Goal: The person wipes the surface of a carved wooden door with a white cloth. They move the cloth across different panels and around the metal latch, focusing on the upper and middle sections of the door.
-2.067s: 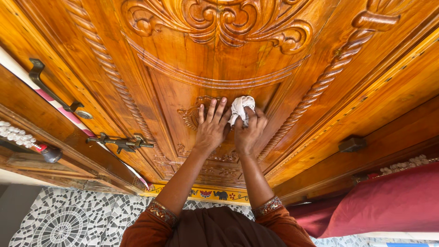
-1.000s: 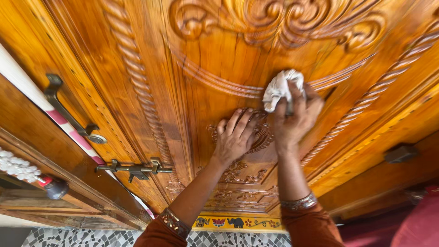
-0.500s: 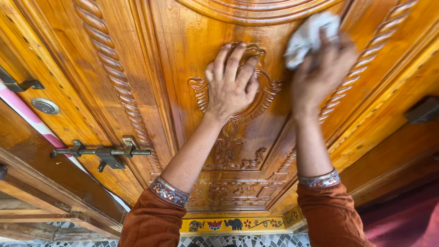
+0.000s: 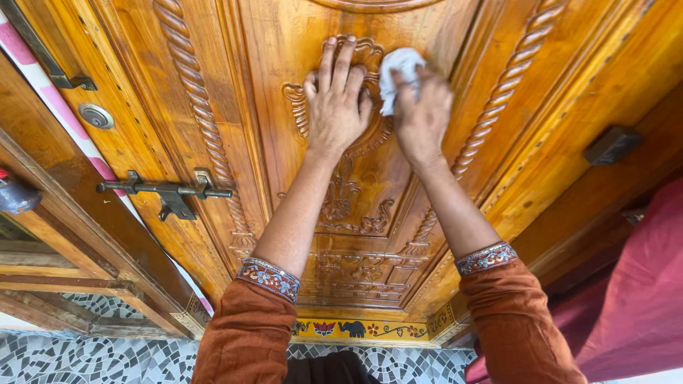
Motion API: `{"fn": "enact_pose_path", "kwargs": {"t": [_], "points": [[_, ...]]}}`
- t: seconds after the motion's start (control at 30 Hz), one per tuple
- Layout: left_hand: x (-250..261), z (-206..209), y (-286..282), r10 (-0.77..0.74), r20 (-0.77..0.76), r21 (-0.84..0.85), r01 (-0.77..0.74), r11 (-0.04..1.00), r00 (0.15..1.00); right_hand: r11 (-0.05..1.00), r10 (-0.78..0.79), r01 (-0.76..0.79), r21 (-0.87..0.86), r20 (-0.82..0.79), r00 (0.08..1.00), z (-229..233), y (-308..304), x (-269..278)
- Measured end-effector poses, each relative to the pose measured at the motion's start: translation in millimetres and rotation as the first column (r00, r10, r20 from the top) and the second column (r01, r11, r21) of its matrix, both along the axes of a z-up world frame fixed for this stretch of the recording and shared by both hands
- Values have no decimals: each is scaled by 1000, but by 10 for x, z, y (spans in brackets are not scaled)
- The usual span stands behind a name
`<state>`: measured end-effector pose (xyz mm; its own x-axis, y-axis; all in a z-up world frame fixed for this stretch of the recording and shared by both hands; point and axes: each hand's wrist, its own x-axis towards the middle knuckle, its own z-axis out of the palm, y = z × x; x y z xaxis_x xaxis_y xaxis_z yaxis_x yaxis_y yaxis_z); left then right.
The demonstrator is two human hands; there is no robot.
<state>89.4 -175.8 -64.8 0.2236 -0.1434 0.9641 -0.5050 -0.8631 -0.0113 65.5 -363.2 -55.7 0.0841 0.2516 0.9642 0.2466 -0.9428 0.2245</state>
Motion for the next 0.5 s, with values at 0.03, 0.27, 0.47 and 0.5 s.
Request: {"fn": "enact_pose_path", "kwargs": {"t": [0.03,0.27,0.47,0.5], "points": [[-29,-1,3,-1,2,2,1,1000,1000,996,11,-9,-83,13,1000,-33,-42,-84],[-144,95,31,24,-110,52,-18,998,994,996,-85,89,-32,103,991,319,-321,-98],[-231,100,42,43,-125,77,-33,996,991,979,99,-98,-178,-7,995,-86,-73,-218],[-232,122,48,39,-123,78,-30,997,992,983,48,-47,-179,-1,999,-59,-112,-209]]}}
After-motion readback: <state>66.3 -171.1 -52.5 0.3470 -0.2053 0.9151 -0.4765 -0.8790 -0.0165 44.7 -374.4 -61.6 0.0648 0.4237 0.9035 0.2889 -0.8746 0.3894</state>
